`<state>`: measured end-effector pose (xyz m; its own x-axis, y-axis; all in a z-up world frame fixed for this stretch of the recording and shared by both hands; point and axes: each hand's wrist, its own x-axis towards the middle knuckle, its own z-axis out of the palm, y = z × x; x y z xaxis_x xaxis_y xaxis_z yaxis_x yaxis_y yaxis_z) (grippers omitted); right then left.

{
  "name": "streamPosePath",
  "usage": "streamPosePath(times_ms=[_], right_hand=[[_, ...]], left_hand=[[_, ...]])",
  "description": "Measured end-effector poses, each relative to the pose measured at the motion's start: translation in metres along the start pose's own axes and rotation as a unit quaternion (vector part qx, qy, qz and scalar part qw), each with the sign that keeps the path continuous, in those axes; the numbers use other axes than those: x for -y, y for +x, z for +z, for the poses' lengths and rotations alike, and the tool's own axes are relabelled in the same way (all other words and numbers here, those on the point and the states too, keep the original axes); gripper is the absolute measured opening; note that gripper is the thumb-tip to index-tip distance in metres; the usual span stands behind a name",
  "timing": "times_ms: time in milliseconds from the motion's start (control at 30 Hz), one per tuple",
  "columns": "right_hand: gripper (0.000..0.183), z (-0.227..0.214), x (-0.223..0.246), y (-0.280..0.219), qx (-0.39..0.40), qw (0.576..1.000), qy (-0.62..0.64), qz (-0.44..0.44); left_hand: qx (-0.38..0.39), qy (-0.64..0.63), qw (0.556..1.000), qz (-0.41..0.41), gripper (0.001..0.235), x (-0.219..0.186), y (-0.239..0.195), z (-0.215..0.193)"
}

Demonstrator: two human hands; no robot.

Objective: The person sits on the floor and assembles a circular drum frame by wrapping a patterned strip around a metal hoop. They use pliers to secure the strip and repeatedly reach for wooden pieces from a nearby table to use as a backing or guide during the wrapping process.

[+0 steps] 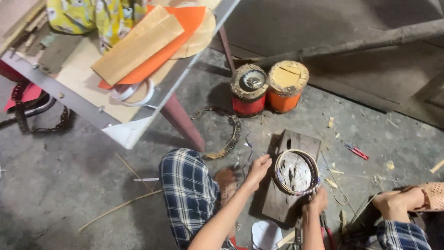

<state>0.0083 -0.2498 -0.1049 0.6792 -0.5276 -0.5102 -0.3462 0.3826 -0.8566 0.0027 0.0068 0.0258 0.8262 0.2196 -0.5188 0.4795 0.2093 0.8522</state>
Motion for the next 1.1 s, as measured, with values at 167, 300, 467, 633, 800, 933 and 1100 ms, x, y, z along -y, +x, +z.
streamPosePath(times_ms=[167, 300, 467, 633, 800, 933, 1100], right_hand=[[0.031, 0.009, 0.021, -0.01, -0.087, 0.994, -0.047, 0.036], [0.017, 0.011, 0.026, -0.004, -0.134, 0.989, -0.025, 0.058], [0.022, 0.013, 0.025, 0.008, -0.151, 0.985, -0.037, 0.069], [0.022, 0.01, 0.012, 0.031, -0.143, 0.989, -0.014, 0.043], [0.02, 0.001, 0.008, 0.04, -0.132, 0.989, -0.037, 0.054], [0.012, 0.001, 0.009, 0.045, -0.146, 0.987, -0.023, 0.059], [0.032, -0.012, -0.01, 0.08, -0.062, 0.986, -0.122, 0.096]], left_hand=[[0.007, 0.013, 0.979, 0.203, 0.038, -0.121, -0.034, -0.048], [-0.157, 0.194, 0.868, 0.43, 0.029, -0.246, -0.103, -0.109], [-0.394, 0.455, 0.632, 0.488, 0.047, -0.3, -0.125, -0.192], [-0.435, 0.561, 0.58, 0.398, 0.092, -0.318, -0.086, -0.268], [-0.453, 0.656, 0.451, 0.401, 0.091, -0.345, -0.045, -0.315], [-0.436, 0.64, 0.493, 0.398, 0.085, -0.368, -0.038, -0.346], [-0.356, 0.486, 0.732, 0.319, 0.062, -0.394, -0.048, -0.376]])
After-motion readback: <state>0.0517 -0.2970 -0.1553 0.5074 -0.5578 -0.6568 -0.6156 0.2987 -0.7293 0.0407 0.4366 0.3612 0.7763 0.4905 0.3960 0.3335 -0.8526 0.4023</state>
